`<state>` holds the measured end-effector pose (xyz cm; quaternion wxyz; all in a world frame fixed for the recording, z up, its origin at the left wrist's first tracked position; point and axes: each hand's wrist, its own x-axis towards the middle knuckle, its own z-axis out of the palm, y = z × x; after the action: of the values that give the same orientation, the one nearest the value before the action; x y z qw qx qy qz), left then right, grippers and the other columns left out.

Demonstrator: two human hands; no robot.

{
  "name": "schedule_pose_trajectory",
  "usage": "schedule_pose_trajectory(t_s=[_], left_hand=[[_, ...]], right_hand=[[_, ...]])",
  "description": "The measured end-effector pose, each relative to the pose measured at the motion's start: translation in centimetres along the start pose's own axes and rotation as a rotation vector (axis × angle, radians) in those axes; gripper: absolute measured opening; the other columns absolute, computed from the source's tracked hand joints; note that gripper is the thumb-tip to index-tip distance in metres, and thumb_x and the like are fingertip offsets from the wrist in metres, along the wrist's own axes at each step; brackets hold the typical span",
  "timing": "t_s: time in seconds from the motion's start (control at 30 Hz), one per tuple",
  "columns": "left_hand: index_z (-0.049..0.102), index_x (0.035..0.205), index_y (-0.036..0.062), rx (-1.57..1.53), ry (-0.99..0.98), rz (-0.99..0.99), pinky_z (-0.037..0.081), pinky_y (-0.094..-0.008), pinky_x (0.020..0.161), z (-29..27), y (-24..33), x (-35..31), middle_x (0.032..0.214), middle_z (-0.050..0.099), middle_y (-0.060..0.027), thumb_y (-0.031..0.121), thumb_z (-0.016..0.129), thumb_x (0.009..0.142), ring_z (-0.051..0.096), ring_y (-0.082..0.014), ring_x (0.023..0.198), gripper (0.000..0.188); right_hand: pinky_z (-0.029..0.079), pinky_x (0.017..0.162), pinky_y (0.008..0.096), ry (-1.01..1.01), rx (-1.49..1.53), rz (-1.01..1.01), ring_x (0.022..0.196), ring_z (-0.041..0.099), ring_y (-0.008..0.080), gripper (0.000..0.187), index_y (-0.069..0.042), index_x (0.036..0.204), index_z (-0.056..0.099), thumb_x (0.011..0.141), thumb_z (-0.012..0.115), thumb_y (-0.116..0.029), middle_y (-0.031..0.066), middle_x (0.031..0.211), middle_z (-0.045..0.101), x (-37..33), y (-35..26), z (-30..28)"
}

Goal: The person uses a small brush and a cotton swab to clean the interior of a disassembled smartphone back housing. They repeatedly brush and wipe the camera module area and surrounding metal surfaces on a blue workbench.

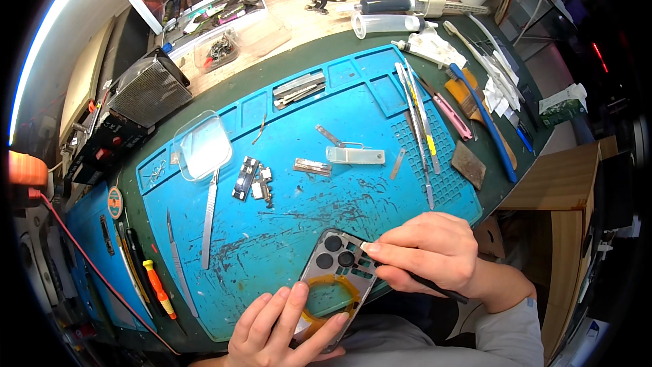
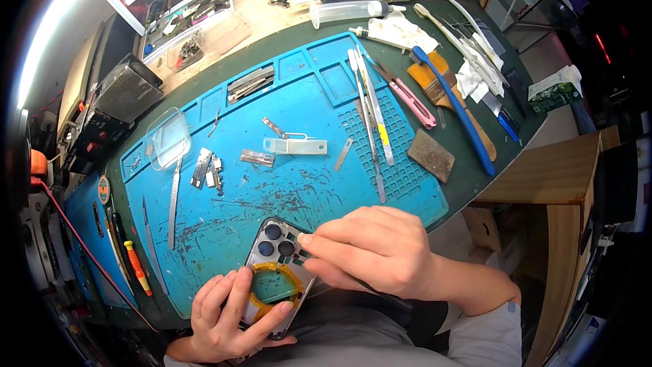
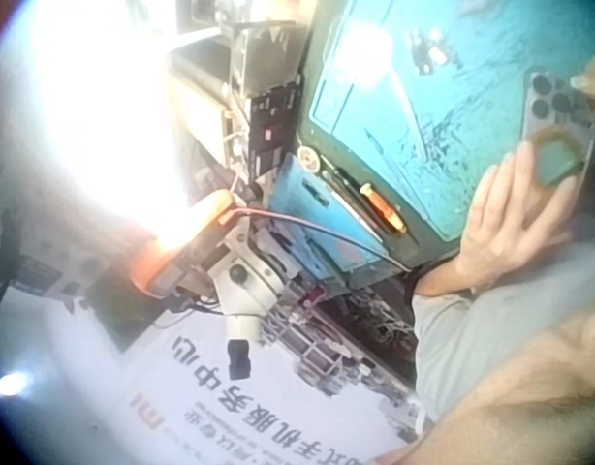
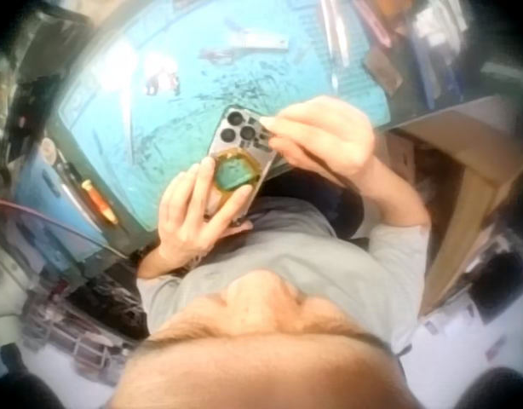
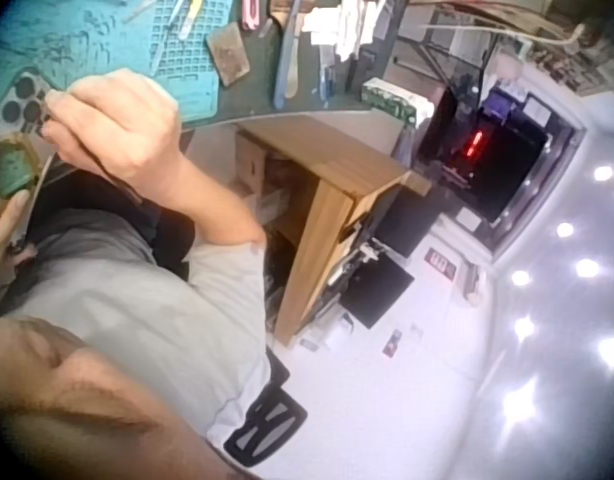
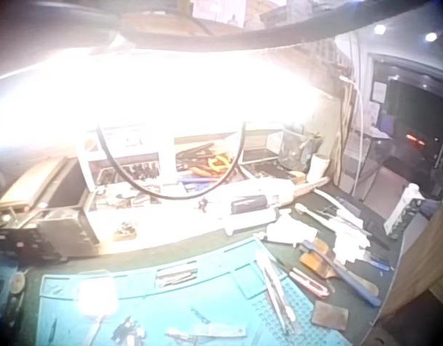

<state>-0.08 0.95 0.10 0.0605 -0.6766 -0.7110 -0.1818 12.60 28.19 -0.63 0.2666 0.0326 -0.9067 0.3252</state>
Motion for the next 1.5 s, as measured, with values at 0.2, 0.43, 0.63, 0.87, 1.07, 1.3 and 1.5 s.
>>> schedule_pose_trajectory(t_s=[0.2,0.43,0.63,0.87,1.07,1.3,1.5], left_hand=[[0.075,0.142,0.0221,-0.002,-0.001,-0.007,0.056,-0.0477,0.105,-0.1,0.1,0.0,0.140,0.069,-0.0290,0.054,0.062,0.107,0.066,-0.0387,0.125,0.049],[0.072,0.143,0.0335,0.038,-0.141,-0.019,0.054,-0.0487,0.105,-0.3,0.3,-0.8,0.141,0.067,-0.0278,0.067,0.061,0.101,0.062,-0.0363,0.128,0.055],[0.069,0.147,0.0401,0.067,-0.218,-0.009,0.054,-0.0476,0.104,-0.4,0.3,-1.2,0.143,0.065,-0.0296,0.075,0.063,0.098,0.060,-0.0357,0.128,0.060],[0.069,0.146,0.0384,0.049,-0.179,-0.017,0.055,-0.0459,0.103,-0.1,0.2,-1.3,0.142,0.066,-0.0295,0.074,0.063,0.099,0.061,-0.0356,0.126,0.059],[0.070,0.145,0.0390,0.047,-0.168,-0.028,0.055,-0.0461,0.103,0.1,0.3,-1.4,0.143,0.065,-0.0292,0.075,0.065,0.097,0.061,-0.0352,0.126,0.060],[0.071,0.145,0.0394,0.066,-0.163,-0.016,0.055,-0.0462,0.104,0.1,0.3,-1.4,0.143,0.066,-0.0284,0.075,0.065,0.096,0.060,-0.0353,0.127,0.060],[0.071,0.144,0.0394,0.082,-0.167,-0.004,0.054,-0.0462,0.105,0.0,0.2,-1.2,0.143,0.066,-0.0282,0.074,0.066,0.097,0.060,-0.0352,0.127,0.059]], right_hand=[[0.057,0.061,0.0308,0.000,-0.009,-0.019,0.076,0.074,0.0212,0.027,-0.004,0.109,0.082,0.085,0.091,-0.014,0.0058,0.096,0.077,0.2,0.1,0.0],[0.056,0.060,0.0305,-0.002,0.001,-0.013,0.075,0.073,0.0205,0.027,-0.005,0.109,0.082,0.085,0.090,-0.014,0.0052,0.097,0.078,0.3,0.1,0.1],[0.055,0.061,0.0300,-0.021,0.002,0.003,0.075,0.072,0.0199,0.030,-0.005,0.112,0.082,0.085,0.090,-0.015,0.0043,0.098,0.078,0.5,0.1,0.1],[0.057,0.063,0.0306,-0.033,-0.064,-0.029,0.075,0.073,0.0192,0.028,-0.007,0.111,0.083,0.085,0.090,-0.014,0.0043,0.102,0.080,0.5,-0.1,0.0],[0.059,0.065,0.0291,-0.012,-0.067,-0.025,0.078,0.076,0.0188,0.024,-0.007,0.107,0.084,0.084,0.089,-0.012,0.0050,0.101,0.081,0.2,0.0,0.0],[0.058,0.064,0.0300,-0.038,-0.031,-0.003,0.077,0.073,0.0203,0.030,-0.006,0.112,0.083,0.084,0.091,-0.011,0.0056,0.102,0.080,0.6,-0.1,-0.1],[0.057,0.064,0.0320,-0.104,0.034,0.058,0.076,0.071,0.0220,0.034,-0.006,0.116,0.082,0.084,0.091,-0.011,0.0065,0.103,0.079,1.2,0.0,-0.4]])
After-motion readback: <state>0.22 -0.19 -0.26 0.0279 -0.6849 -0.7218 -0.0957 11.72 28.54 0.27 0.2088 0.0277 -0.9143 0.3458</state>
